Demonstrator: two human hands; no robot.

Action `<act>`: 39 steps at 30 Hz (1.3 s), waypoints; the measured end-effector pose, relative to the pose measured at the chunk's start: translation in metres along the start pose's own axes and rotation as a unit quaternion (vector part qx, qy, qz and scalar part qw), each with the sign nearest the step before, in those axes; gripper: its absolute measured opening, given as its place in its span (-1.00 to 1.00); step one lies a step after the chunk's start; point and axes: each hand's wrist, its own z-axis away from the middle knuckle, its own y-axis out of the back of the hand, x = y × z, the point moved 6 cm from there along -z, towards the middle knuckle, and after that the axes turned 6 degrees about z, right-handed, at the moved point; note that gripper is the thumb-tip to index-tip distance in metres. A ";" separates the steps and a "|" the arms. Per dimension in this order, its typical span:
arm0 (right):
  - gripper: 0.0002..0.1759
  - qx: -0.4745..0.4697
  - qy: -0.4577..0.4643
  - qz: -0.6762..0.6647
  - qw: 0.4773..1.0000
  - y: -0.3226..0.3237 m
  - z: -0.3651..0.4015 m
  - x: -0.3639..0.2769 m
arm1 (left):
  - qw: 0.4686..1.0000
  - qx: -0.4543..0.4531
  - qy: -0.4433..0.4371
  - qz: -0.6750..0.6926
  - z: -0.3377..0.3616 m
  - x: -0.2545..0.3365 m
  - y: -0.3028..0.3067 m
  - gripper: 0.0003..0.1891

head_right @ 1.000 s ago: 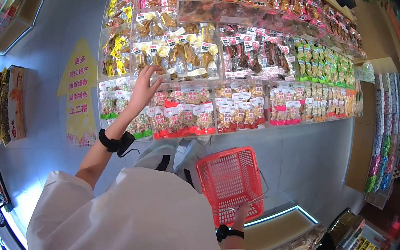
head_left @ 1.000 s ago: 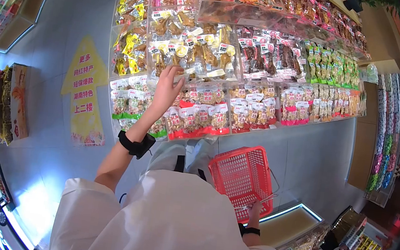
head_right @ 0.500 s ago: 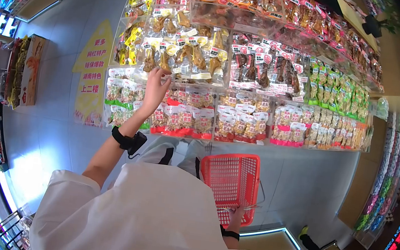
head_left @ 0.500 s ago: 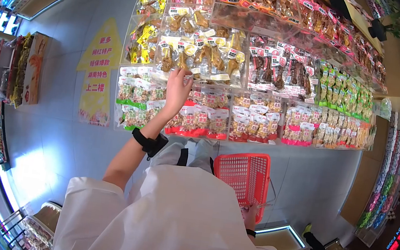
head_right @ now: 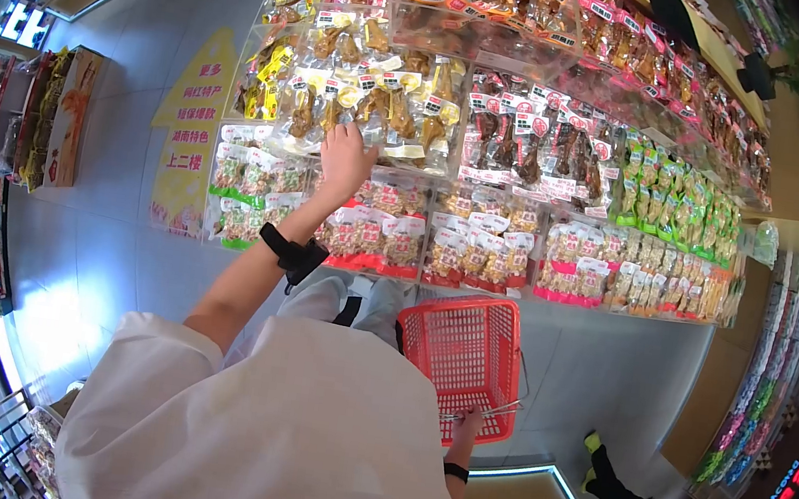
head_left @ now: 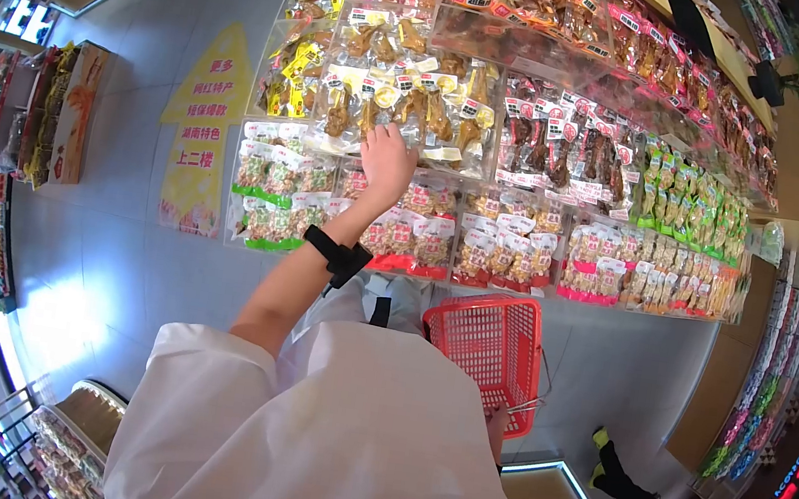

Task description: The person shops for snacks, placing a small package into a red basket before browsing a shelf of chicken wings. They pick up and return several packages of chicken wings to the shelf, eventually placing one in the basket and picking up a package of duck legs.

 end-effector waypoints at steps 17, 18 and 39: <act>-0.72 -0.022 -0.012 0.028 0.999 -0.009 0.005 -0.010 | 0.967 0.013 0.064 0.248 -0.004 -0.020 0.022 -0.68; -0.72 -0.019 -0.007 0.040 0.999 -0.010 0.007 -0.011 | 0.964 0.023 0.060 0.259 -0.004 -0.020 0.028 -0.66; -0.81 -0.035 0.021 0.001 0.999 -0.010 -0.038 -0.002 | 0.930 0.116 -0.059 0.343 -0.023 -0.007 0.100 -0.91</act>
